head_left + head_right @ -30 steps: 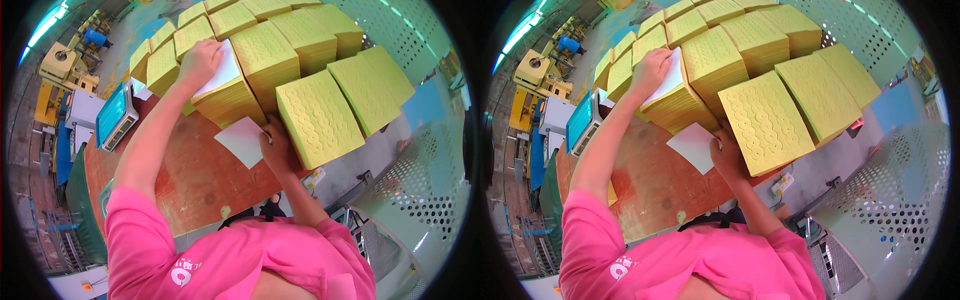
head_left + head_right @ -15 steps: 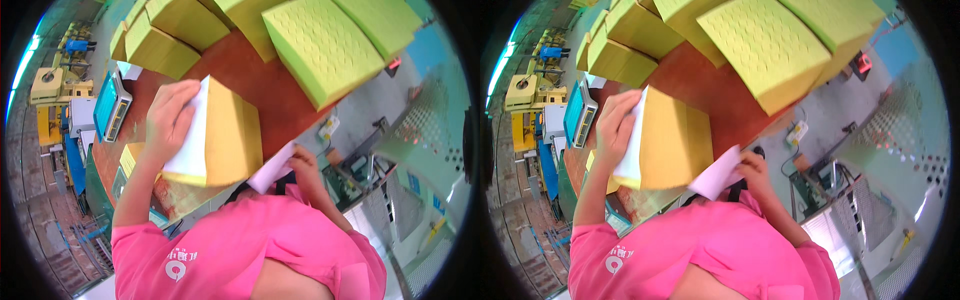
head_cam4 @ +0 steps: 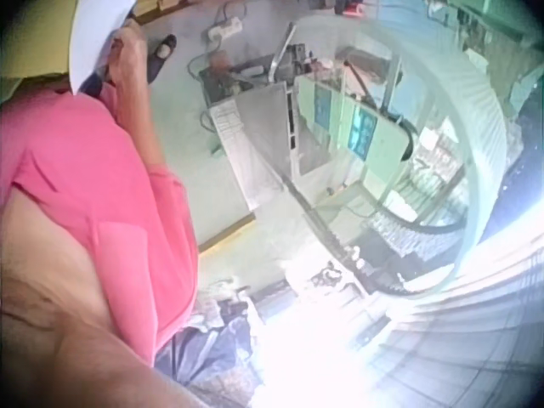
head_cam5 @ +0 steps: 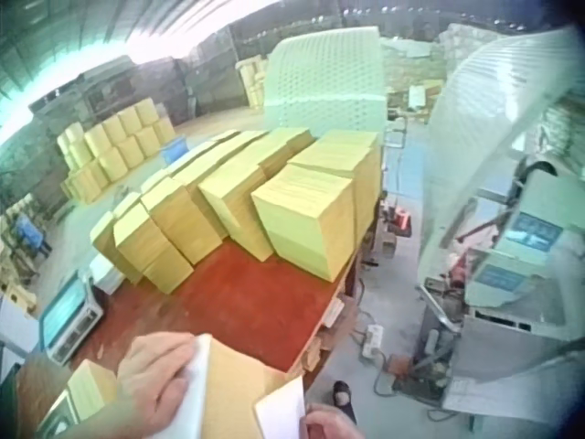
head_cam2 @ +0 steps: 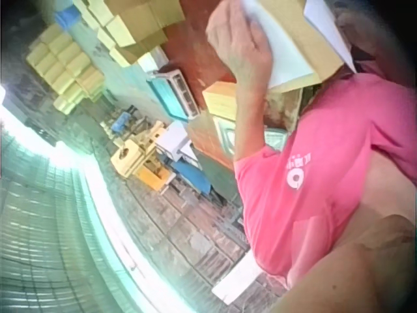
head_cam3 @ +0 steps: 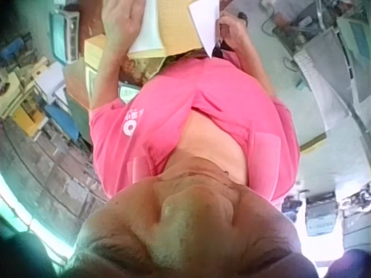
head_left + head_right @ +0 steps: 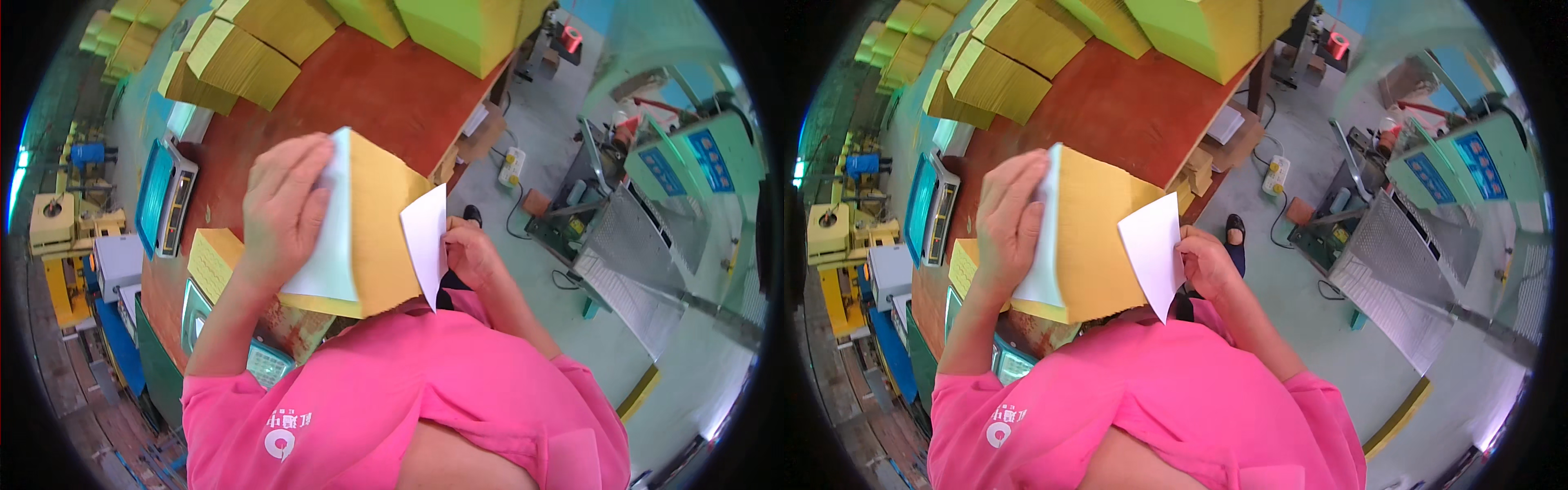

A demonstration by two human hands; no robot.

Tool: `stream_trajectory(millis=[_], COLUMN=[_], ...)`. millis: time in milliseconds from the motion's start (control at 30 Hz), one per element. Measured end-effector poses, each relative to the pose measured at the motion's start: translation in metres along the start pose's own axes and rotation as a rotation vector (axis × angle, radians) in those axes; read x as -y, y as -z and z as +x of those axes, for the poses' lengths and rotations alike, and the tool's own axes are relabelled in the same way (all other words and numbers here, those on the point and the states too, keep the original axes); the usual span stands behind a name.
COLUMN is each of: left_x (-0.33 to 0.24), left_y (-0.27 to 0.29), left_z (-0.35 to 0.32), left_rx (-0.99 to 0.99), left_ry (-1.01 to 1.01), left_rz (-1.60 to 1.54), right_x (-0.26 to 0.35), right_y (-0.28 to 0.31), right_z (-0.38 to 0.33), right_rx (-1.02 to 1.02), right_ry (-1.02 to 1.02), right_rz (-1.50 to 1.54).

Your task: Weighing stacks of paper, aligning them, and using a strapping machine to bundle them with plastic ribbon.

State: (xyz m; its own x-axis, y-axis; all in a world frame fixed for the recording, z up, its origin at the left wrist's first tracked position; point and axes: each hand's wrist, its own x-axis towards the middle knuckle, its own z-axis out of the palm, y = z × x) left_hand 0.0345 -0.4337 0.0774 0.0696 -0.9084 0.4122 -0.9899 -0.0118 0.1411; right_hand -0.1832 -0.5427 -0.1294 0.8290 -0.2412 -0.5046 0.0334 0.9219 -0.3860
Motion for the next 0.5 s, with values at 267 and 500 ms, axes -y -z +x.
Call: stream_trajectory(millis=[267, 500], left_x=[0.038, 0.028], left_y=[-0.031, -0.202], left_z=[-0.107, -0.158], left_rx=[-0.054, -0.373], left_ry=[0.644, 0.971], left_rz=[-0.671, -2.059], right_x=[0.003, 0.062], right_y=[-0.009, 0.065], right_z=[-0.049, -0.192], right_rx=[0.007, -0.114], right_ry=[0.265, 0.459], right_rz=[-0.093, -0.017])
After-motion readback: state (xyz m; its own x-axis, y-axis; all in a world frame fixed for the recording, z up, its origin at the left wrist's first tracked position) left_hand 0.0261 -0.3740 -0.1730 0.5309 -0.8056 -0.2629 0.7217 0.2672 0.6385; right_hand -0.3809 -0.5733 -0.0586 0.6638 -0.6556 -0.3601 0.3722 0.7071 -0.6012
